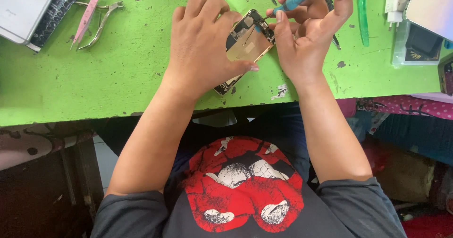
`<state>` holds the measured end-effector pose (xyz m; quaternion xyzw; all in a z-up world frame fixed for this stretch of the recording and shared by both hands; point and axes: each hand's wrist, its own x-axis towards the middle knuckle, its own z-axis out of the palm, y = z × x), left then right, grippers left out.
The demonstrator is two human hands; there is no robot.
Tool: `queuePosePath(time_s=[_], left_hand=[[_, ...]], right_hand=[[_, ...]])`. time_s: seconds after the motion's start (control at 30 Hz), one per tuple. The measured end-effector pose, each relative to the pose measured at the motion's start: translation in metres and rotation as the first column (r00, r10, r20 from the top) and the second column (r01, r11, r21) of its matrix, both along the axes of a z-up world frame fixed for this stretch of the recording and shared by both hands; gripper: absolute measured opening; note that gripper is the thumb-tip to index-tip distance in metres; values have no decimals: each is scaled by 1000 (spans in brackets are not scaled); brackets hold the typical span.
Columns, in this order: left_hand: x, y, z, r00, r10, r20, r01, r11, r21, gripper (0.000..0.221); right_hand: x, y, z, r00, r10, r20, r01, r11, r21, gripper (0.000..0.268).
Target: Removing small screws and disassembling internal components of a smartphone on a repair bench.
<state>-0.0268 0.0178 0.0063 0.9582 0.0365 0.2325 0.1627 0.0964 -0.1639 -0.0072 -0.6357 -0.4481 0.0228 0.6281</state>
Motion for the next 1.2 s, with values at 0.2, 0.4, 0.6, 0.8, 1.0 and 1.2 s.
queuePosePath(time_s=[0.2,0.4,0.6,0.8,1.0,1.2], left_hand=[[1,0,0,1000,6,6,-6,1000,1,89],[1,0,1,1000,4,1,-4,1000,-3,87],[1,-1,1,1000,4,22,-4,1000,-9,86],[1,0,0,1000,4,-2,-4,1000,-9,87],[0,-2,3,999,20,-44,-20,1000,-1,92],[0,-32,10,944,249,-215,-226,966,126,89]], right_hand=[[0,-2,-1,1000,-1,5,2,1000,-20,80],[0,0,1,999,-9,37,10,999,-31,77],[-2,-3,2,999,4,43,-1,998,-69,77],[16,2,5,963,-30,269,28,1000,9,48],[26,-16,86,824,99,558,234,837,-495,13],[41,-11,109,871,243,426,91,774,-627,21]])
